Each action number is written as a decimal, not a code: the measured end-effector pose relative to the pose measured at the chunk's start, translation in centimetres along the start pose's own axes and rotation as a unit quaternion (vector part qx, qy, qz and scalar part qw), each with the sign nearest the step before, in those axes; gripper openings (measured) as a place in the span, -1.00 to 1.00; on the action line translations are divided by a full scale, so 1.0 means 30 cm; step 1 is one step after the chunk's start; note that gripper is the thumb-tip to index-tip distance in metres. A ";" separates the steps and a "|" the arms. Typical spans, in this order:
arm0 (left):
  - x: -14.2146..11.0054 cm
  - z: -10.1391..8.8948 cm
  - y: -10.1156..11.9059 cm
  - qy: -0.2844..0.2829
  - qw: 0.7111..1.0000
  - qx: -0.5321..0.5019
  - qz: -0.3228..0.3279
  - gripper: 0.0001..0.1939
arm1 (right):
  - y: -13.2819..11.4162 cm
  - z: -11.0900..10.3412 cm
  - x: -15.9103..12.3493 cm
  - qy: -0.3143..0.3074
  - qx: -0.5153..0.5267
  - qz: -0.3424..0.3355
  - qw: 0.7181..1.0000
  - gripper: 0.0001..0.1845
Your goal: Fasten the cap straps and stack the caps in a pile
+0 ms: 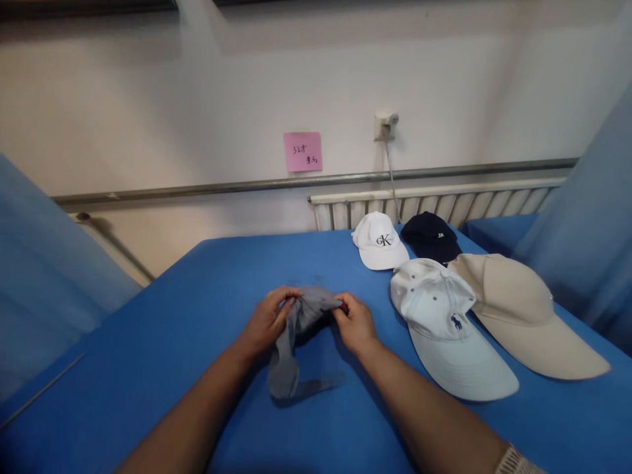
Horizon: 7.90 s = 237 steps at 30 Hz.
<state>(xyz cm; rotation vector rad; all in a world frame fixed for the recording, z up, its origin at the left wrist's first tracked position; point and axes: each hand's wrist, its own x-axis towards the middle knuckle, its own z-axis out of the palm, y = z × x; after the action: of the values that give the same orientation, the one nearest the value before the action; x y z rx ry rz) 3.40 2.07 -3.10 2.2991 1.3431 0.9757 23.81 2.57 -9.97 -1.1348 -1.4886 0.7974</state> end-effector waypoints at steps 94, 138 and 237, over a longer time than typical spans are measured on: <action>-0.008 0.090 -0.099 -0.103 0.987 0.121 0.039 -0.54 | 0.095 -0.017 0.038 -0.086 0.037 0.035 0.995 -0.77; -0.046 0.134 0.031 -0.088 0.985 -0.138 -0.061 -0.78 | -0.045 0.017 -0.019 -0.059 0.177 0.102 0.977 -0.70; -0.026 0.086 0.047 -0.068 0.903 -0.331 -0.265 -0.74 | -0.075 -0.023 -0.056 -0.186 -0.135 -0.165 0.959 -0.81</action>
<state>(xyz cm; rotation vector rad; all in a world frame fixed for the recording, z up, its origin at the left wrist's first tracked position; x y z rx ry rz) 5.83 0.87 -4.48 1.3698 1.2260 0.8790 23.93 0.20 -8.32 -0.9234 -2.0895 0.6055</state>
